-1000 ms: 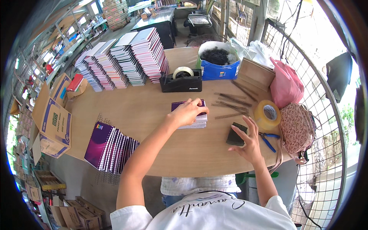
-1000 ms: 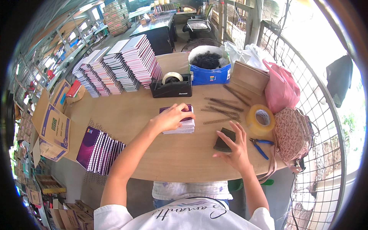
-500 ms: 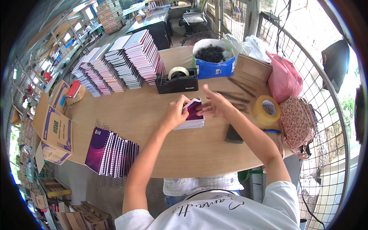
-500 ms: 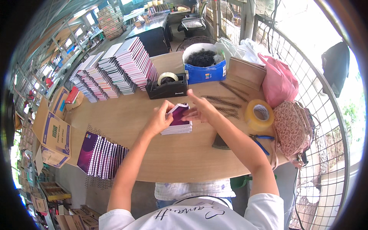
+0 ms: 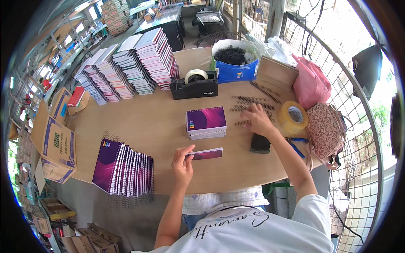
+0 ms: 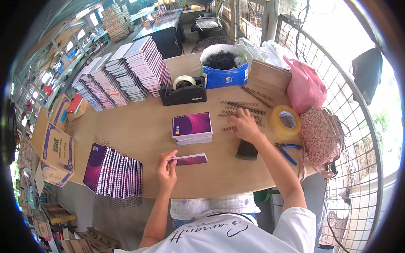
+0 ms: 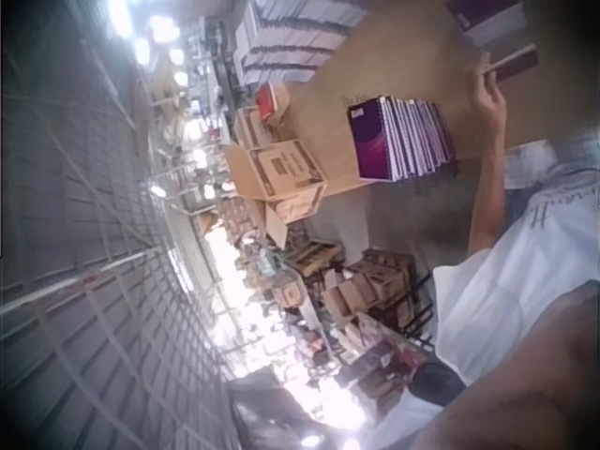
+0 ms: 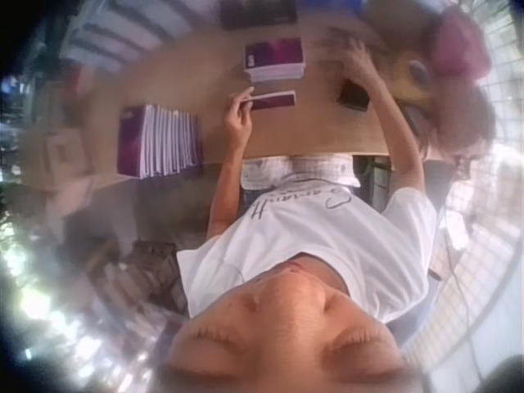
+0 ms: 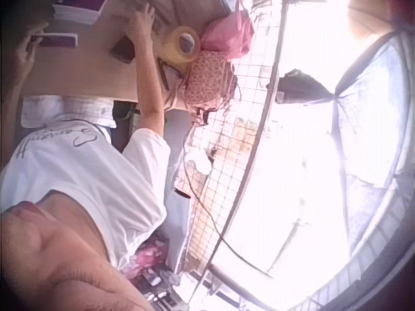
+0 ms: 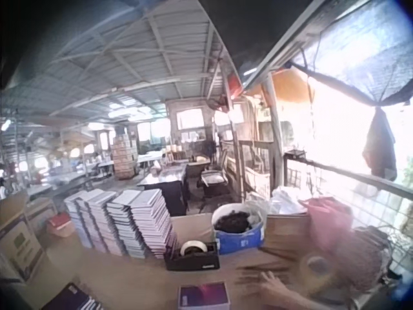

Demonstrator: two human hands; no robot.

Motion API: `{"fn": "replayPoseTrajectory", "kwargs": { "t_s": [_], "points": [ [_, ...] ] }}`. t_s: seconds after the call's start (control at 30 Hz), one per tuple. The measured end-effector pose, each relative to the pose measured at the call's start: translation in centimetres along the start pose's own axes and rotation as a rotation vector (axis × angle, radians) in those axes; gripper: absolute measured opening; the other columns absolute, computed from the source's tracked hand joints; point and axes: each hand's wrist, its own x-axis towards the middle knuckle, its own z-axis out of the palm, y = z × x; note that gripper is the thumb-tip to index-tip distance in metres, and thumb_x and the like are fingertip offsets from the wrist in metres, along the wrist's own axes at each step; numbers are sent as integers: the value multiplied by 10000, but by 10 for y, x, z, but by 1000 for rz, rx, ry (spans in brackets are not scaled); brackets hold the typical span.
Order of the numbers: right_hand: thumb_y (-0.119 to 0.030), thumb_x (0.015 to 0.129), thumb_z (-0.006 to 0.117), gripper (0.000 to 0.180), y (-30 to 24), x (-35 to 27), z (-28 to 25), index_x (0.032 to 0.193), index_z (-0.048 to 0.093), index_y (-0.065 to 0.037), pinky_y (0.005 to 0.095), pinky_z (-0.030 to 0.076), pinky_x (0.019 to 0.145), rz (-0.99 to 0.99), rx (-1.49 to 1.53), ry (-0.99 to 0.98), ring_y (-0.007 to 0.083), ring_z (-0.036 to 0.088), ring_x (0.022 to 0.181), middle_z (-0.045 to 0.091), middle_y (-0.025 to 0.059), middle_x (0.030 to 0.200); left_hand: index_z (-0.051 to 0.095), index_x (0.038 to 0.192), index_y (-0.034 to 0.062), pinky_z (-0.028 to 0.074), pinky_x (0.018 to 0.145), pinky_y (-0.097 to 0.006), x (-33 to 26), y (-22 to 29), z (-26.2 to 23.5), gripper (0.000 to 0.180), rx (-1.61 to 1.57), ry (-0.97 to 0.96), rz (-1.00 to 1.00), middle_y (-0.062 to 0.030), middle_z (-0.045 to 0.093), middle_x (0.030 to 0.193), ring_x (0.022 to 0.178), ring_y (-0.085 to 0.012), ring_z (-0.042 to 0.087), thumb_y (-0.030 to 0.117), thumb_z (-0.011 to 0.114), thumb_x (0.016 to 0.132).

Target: The person inserts a spiral binding into the holes of paper stacks and covers to assemble notebooks, then cuts the excess spiral with a tool and stacks the finished items.

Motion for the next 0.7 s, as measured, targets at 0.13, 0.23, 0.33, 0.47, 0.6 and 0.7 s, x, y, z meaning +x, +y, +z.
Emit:
{"fn": "replayPoseTrajectory", "kwargs": {
  "t_s": [0.13, 0.23, 0.33, 0.47, 0.6, 0.7],
  "points": [
    [-40, 775, 709, 299, 1, 13, -1, 1064, 642, -83, 385, 519, 743, -169, -114, -18, 303, 610, 850, 618, 90, 901, 646, 1052, 54, 491, 848, -367, 5, 16, 8, 163, 125, 34, 24, -92, 621, 1035, 965, -252, 607, 132, 670, 911],
    [-32, 781, 699, 267, -27, 6, -36, 1043, 675, -82, 393, 519, 727, -166, 98, -63, 300, 613, 845, 630, 88, 863, 638, 1026, 48, 499, 806, -351, -4, 8, 15, 143, 22, 6, -119, -81, 610, 1010, 947, -243, 605, 108, 679, 902],
    [-19, 809, 686, 163, -70, -10, -46, 967, 704, -49, 399, 524, 713, -91, 300, -115, 299, 633, 828, 665, 98, 847, 641, 1013, 54, 502, 755, -338, -6, 9, 16, 134, -44, 6, -107, -77, 599, 955, 906, -225, 605, 74, 688, 889],
    [51, 787, 688, 206, -85, -16, -39, 971, 717, -36, 353, 540, 736, 146, 550, -200, 260, 661, 841, 695, 94, 886, 643, 982, 56, 500, 719, -326, -4, 2, 17, 118, -56, -1, -38, -75, 591, 918, 858, -214, 603, 45, 695, 876],
    [62, 770, 696, 215, -88, -18, -35, 960, 714, -38, 340, 541, 747, 130, 649, -235, 243, 665, 878, 707, 75, 929, 642, 970, 53, 499, 716, -328, -4, 4, 15, 115, -49, -14, -28, -74, 591, 912, 847, -216, 604, 50, 702, 872],
    [73, 751, 704, 231, -85, -21, -31, 952, 710, -40, 338, 539, 750, 78, 665, -205, 240, 662, 899, 708, 65, 955, 639, 972, 50, 500, 716, -330, -4, 5, 14, 117, -39, -13, -31, -75, 594, 913, 848, -217, 606, 48, 701, 873]
  ]
}}
